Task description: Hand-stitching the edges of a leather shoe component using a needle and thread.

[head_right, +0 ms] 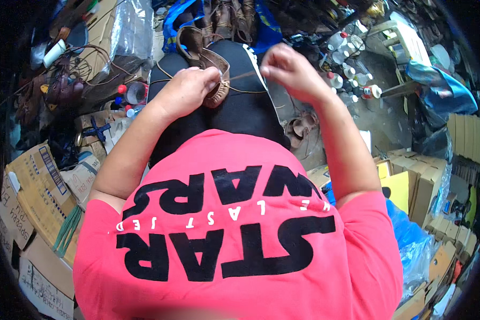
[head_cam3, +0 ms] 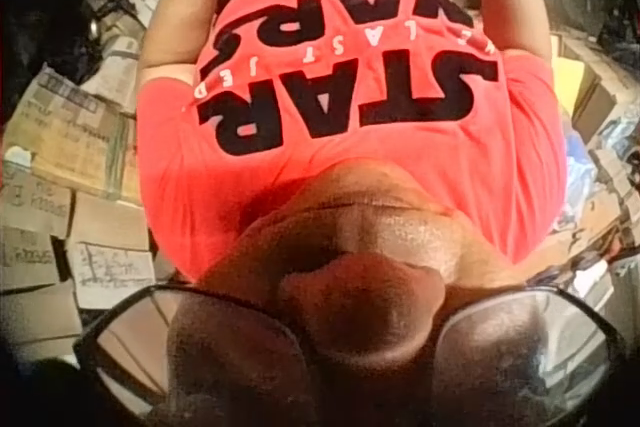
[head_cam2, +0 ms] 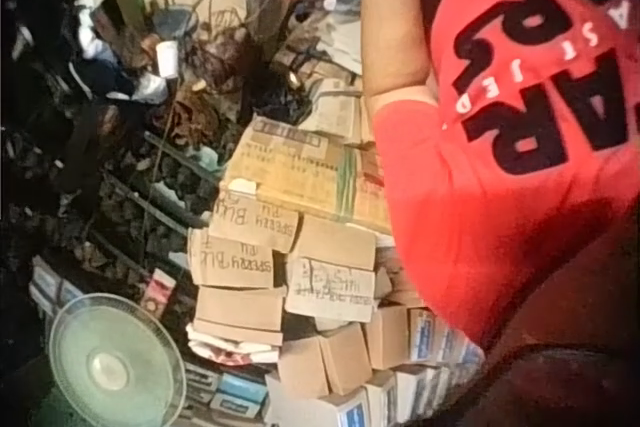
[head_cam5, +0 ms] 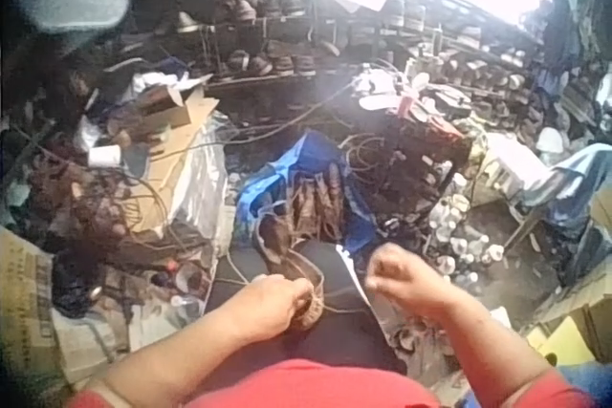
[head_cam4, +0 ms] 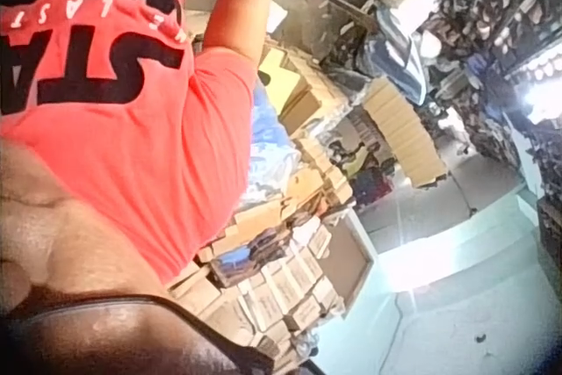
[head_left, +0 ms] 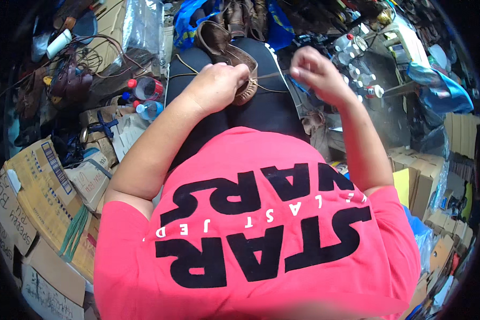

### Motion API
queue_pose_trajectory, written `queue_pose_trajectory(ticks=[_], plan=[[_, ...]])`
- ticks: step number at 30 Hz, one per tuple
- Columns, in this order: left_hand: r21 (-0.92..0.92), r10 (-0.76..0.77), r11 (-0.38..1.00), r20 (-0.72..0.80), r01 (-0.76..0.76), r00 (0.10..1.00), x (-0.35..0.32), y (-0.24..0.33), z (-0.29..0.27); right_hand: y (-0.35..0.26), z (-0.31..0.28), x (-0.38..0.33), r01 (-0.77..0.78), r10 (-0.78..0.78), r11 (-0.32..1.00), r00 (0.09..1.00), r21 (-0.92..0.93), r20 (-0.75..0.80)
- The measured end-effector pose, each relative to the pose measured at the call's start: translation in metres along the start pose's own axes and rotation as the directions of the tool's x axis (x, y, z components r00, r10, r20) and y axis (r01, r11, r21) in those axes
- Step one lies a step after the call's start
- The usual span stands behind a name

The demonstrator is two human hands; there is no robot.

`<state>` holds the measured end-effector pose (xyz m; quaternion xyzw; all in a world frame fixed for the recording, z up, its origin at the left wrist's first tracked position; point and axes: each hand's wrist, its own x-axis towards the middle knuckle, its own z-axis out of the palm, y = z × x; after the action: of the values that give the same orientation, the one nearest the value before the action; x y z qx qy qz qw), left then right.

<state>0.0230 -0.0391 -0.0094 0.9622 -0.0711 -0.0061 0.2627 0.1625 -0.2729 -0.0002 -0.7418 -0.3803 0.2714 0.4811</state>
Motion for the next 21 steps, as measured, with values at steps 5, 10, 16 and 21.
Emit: queue_pose_trajectory(ticks=[5, 10, 16, 21], plan=[[0.050, 0.087, 0.995, -0.026, -0.086, 0.996, 0.000, -0.008, 0.007, 0.036, 0.004, 0.035, -0.096, -0.001, 0.652, 0.992, -0.752, -0.128], [0.062, 0.080, 0.995, -0.046, -0.077, 0.996, -0.011, -0.007, 0.007, -0.033, 0.015, 0.030, 0.276, -0.190, 0.702, 0.961, -0.656, 0.201], [0.064, 0.113, 0.992, -0.016, -0.111, 0.994, -0.012, -0.013, -0.003, -0.045, 0.055, 0.034, 0.376, -0.067, 0.452, 0.919, -0.809, 0.389], [0.224, 0.127, 0.968, -0.030, -0.117, 0.991, -0.049, -0.033, -0.023, -0.007, 0.028, 0.019, 0.367, -0.172, 0.587, 0.927, -0.722, 0.332]])
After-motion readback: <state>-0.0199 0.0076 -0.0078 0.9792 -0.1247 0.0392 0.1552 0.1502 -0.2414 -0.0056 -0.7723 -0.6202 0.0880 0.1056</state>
